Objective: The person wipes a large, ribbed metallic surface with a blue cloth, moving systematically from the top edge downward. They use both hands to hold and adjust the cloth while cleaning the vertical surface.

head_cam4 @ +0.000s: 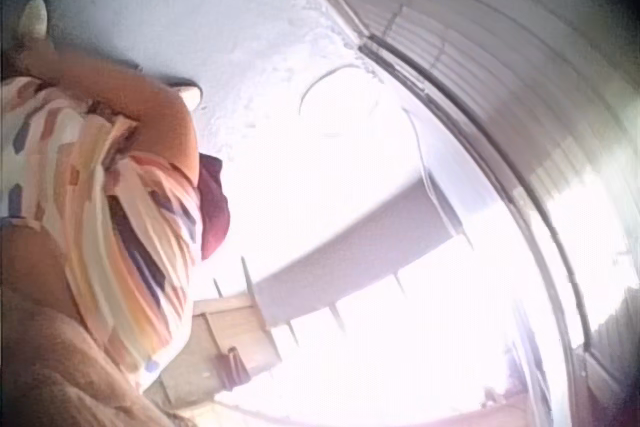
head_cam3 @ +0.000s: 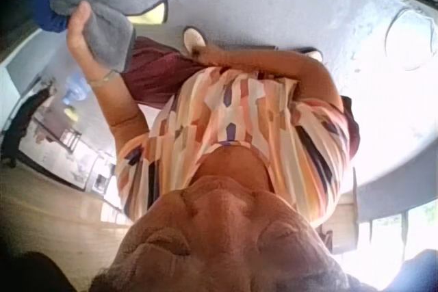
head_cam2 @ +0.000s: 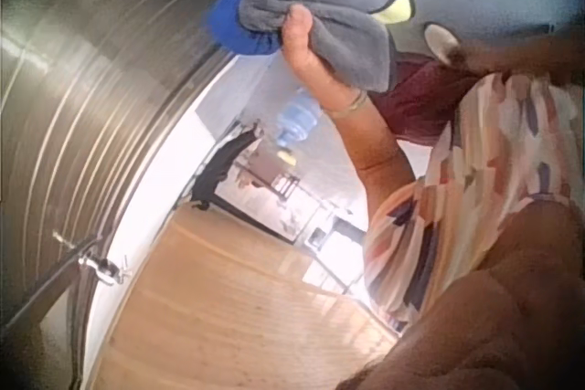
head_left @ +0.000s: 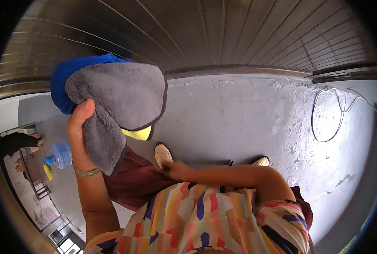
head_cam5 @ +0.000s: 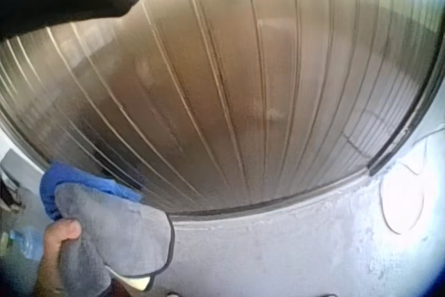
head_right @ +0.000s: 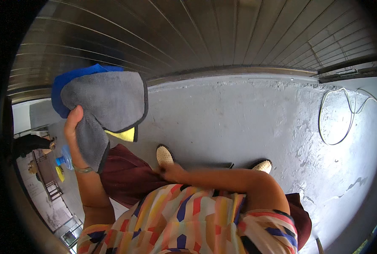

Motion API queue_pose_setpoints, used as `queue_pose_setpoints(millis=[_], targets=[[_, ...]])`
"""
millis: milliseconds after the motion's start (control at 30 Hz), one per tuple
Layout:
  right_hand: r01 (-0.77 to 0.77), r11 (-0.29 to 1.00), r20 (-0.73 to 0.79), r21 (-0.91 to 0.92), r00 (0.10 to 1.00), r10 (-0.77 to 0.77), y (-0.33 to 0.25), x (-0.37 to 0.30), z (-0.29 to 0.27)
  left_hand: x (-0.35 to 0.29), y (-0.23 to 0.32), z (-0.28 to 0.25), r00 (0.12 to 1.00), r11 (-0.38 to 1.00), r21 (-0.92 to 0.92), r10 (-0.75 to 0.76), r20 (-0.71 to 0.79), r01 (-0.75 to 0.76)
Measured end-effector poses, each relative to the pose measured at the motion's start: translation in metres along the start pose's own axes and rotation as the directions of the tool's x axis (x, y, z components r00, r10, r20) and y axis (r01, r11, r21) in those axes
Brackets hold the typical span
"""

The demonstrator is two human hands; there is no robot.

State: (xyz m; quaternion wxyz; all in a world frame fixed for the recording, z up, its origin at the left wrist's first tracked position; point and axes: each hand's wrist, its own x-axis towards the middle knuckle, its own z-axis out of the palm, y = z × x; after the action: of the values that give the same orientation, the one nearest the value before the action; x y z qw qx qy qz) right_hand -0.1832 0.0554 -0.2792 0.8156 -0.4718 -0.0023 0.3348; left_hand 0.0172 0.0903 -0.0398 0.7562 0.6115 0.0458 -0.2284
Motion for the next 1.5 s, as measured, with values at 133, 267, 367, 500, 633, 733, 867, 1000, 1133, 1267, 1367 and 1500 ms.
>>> queue_pose_setpoints(millis=[133, 267, 367, 500, 633, 733, 867, 1000, 1133, 1267, 1367, 1500], targets=[[0.226, 0.974, 0.261, -0.015, 0.941, -0.214, -0.060, -0.015, 0.003, 0.007, -0.004, -0.018, 0.999, 0.999, 0.010, -0.032, -0.021, 0.032], [0.110, 0.961, 0.215, -0.254, 0.975, -0.055, -0.014, -0.008, -0.013, 0.006, -0.003, -0.007, 1.000, 1.000, -0.020, -0.012, -0.014, 0.012], [-0.188, 0.645, 0.148, -0.741, 0.891, 0.429, 0.022, -0.008, -0.050, 0.008, -0.004, -0.035, 0.995, 0.998, 0.010, -0.066, -0.080, 0.067], [0.324, 0.919, -0.313, 0.224, 0.917, -0.247, -0.056, 0.008, -0.141, -0.012, 0.009, -0.042, 0.965, 0.900, 0.353, -0.259, -0.042, 0.257], [0.492, 0.852, -0.195, 0.181, 0.867, -0.459, -0.189, -0.032, -0.140, -0.017, -0.001, -0.037, 0.881, 0.799, 0.594, -0.342, 0.328, 0.089], [0.434, 0.886, 0.017, 0.162, 0.897, -0.442, -0.200, -0.032, -0.125, -0.016, -0.012, 0.002, 0.846, 0.790, 0.613, -0.323, 0.423, -0.004], [0.339, 0.807, 0.028, 0.483, 0.916, -0.401, -0.193, -0.018, -0.108, -0.015, -0.030, -0.012, 0.862, 0.871, 0.491, -0.238, 0.447, -0.013], [0.388, 0.617, -0.228, 0.685, 0.918, -0.324, -0.186, -0.003, -0.080, -0.012, -0.032, -0.017, 0.907, 0.720, 0.640, -0.035, 0.419, -0.268], [0.372, 0.438, -0.294, 0.818, 0.926, -0.238, -0.185, 0.020, -0.067, -0.004, -0.027, -0.019, 0.912, 0.785, 0.553, 0.035, 0.408, -0.278], [0.297, 0.331, -0.243, 0.896, 0.950, -0.195, -0.152, 0.064, -0.079, -0.001, -0.026, -0.021, 0.790, 0.614, 0.533, 0.272, 0.550, -0.582], [0.300, 0.207, -0.266, 0.931, 0.948, -0.178, -0.139, 0.074, -0.091, -0.012, -0.020, -0.050, 0.876, 0.735, 0.520, 0.211, 0.433, -0.435], [0.623, 0.125, -0.614, 0.772, 0.782, -0.105, -0.096, 0.107, -0.124, -0.011, -0.017, -0.060, 0.885, 0.881, 0.308, 0.216, 0.413, -0.359]])
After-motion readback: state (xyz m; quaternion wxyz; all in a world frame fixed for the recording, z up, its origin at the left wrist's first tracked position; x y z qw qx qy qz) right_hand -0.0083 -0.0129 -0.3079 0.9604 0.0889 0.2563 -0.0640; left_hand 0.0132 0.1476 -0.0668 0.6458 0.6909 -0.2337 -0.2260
